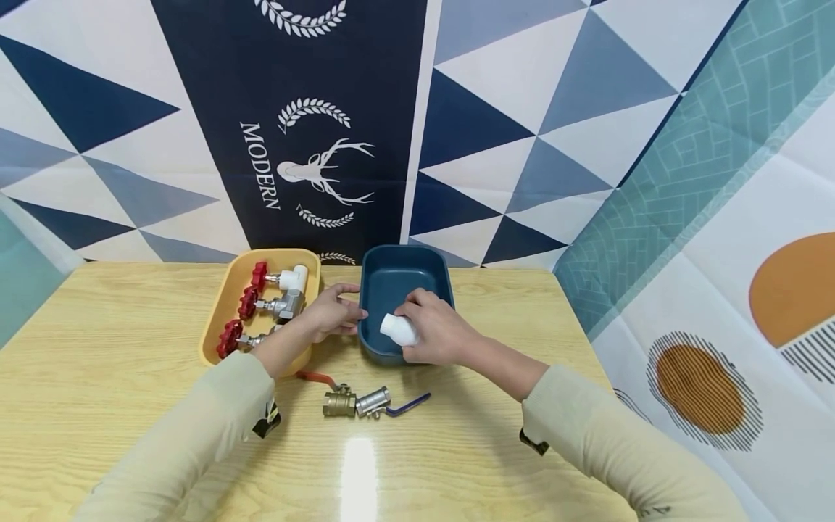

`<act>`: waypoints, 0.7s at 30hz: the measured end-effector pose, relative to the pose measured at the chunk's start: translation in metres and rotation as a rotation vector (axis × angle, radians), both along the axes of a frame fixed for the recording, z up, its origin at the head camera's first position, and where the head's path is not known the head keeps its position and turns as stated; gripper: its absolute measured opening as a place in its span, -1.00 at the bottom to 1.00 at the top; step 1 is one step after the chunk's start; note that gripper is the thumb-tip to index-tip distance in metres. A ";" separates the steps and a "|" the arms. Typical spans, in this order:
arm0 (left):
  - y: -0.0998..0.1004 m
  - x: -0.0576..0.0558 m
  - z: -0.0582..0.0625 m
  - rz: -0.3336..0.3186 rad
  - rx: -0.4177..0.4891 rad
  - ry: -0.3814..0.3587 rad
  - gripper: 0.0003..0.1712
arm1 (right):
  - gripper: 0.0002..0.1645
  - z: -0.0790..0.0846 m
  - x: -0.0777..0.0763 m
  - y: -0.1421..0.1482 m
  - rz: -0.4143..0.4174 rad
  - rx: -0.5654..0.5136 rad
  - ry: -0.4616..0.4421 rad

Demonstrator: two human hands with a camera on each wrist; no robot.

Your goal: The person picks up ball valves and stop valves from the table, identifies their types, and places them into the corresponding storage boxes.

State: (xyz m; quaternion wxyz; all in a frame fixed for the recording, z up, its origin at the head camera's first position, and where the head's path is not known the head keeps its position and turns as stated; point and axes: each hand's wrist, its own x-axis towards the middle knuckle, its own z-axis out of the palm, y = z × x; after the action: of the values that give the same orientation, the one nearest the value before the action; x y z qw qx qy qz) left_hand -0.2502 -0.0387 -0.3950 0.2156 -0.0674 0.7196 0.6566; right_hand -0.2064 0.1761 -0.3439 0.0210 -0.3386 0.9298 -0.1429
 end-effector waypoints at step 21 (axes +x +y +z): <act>0.000 0.001 0.000 0.010 -0.007 -0.014 -0.26 | -0.39 -0.007 -0.019 0.009 0.025 0.034 0.025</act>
State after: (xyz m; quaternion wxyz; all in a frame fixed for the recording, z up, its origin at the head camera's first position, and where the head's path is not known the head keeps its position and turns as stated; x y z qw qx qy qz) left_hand -0.2493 -0.0384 -0.3949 0.2173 -0.0763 0.7199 0.6547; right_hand -0.2254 0.1852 -0.3507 0.0169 -0.3515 0.9280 -0.1223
